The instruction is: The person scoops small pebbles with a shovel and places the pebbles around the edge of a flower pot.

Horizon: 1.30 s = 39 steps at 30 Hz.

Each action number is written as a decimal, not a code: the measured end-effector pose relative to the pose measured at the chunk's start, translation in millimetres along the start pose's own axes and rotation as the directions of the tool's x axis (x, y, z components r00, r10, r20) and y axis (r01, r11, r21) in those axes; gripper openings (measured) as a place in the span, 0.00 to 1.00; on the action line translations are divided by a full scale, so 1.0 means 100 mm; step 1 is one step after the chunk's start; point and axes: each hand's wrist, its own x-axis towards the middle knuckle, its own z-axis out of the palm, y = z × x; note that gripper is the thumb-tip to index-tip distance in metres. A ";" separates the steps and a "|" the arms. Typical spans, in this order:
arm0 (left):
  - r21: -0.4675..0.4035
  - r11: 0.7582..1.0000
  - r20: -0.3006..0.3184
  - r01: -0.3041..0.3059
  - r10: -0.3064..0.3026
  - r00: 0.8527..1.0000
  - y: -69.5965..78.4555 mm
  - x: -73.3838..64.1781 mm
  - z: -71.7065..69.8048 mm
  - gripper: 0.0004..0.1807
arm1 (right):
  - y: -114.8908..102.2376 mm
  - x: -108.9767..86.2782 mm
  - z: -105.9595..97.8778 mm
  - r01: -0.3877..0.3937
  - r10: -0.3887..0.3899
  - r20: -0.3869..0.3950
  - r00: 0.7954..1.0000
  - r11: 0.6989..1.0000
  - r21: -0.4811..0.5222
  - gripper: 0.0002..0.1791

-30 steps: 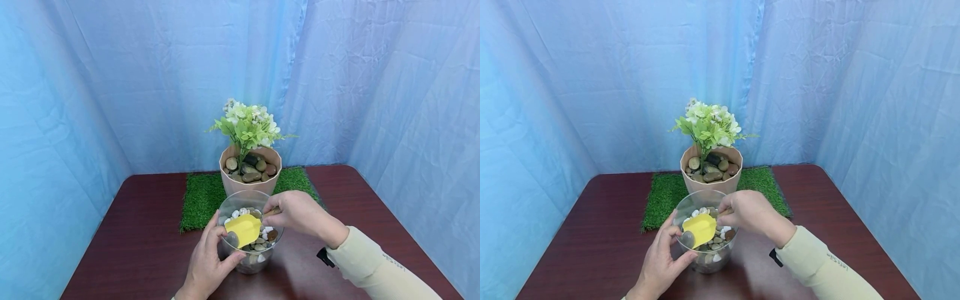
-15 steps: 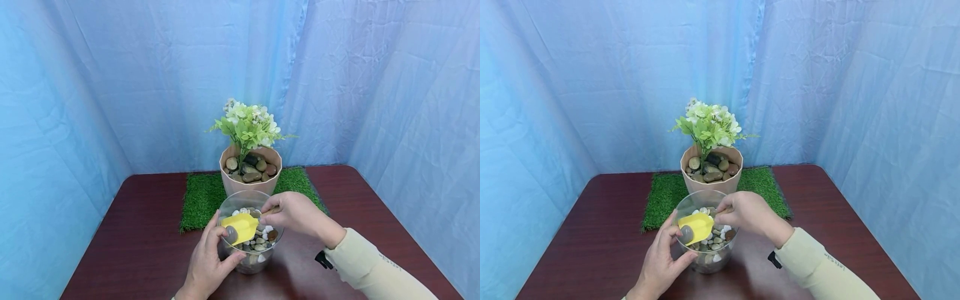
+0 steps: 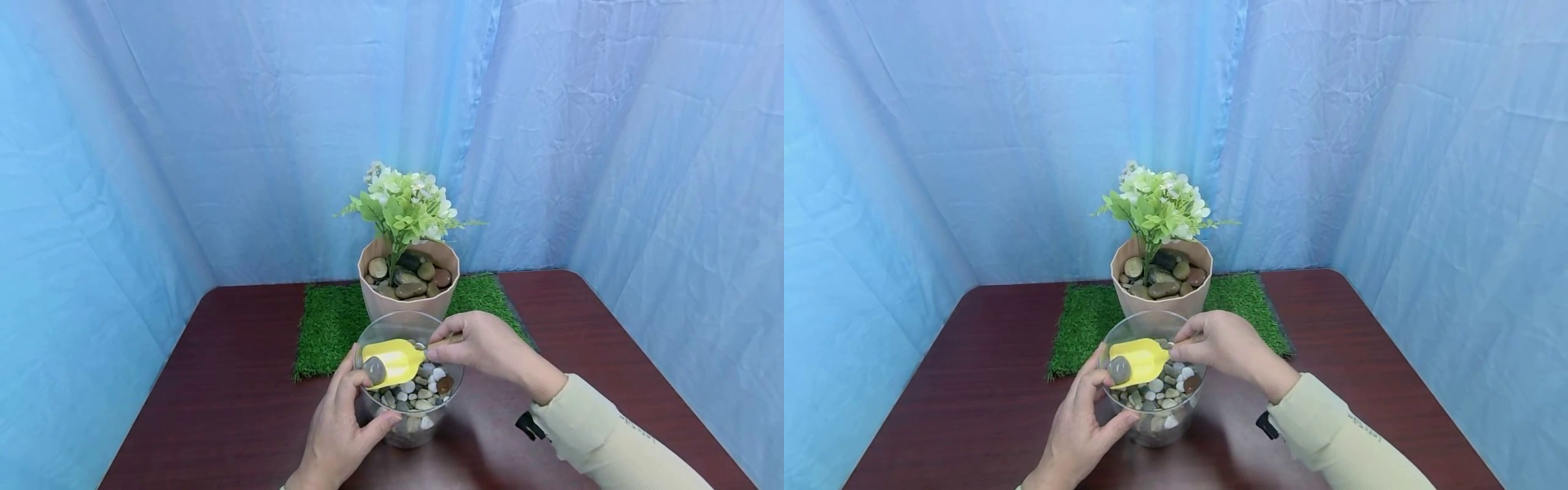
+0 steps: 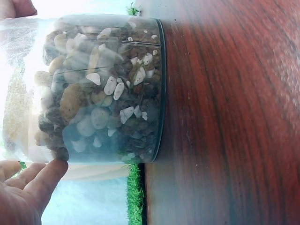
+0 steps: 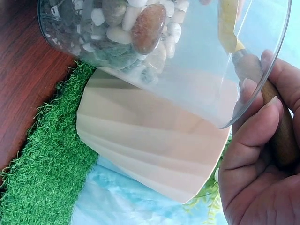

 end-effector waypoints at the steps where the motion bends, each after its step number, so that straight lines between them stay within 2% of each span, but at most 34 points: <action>1: -0.002 1.000 -0.002 -0.003 0.003 1.000 0.00 0.00 0.00 0.31 | 0.01 0.00 0.00 -0.001 0.001 -0.002 1.000 1.000 0.003 0.06; 6: 0.004 1.000 -0.003 -0.006 0.006 1.000 0.00 0.00 0.00 0.31 | 0.04 -0.01 0.00 -0.020 0.020 -0.001 1.000 0.999 0.026 0.07; 16: 0.000 1.000 0.023 0.031 -0.031 0.999 0.03 0.01 -0.01 0.30 | 0.08 -0.06 -0.08 -0.073 0.073 0.006 0.997 0.992 0.103 0.11; 30: 0.000 0.999 0.035 0.055 -0.055 0.998 0.04 0.00 -0.03 0.30 | 0.04 -0.15 -0.22 -0.130 0.118 0.066 0.991 0.960 0.247 0.16; 39: -0.015 0.998 0.044 0.064 -0.064 0.997 0.05 0.00 -0.03 0.30 | 0.00 -0.19 -0.28 -0.130 0.134 0.003 0.991 0.956 0.262 0.14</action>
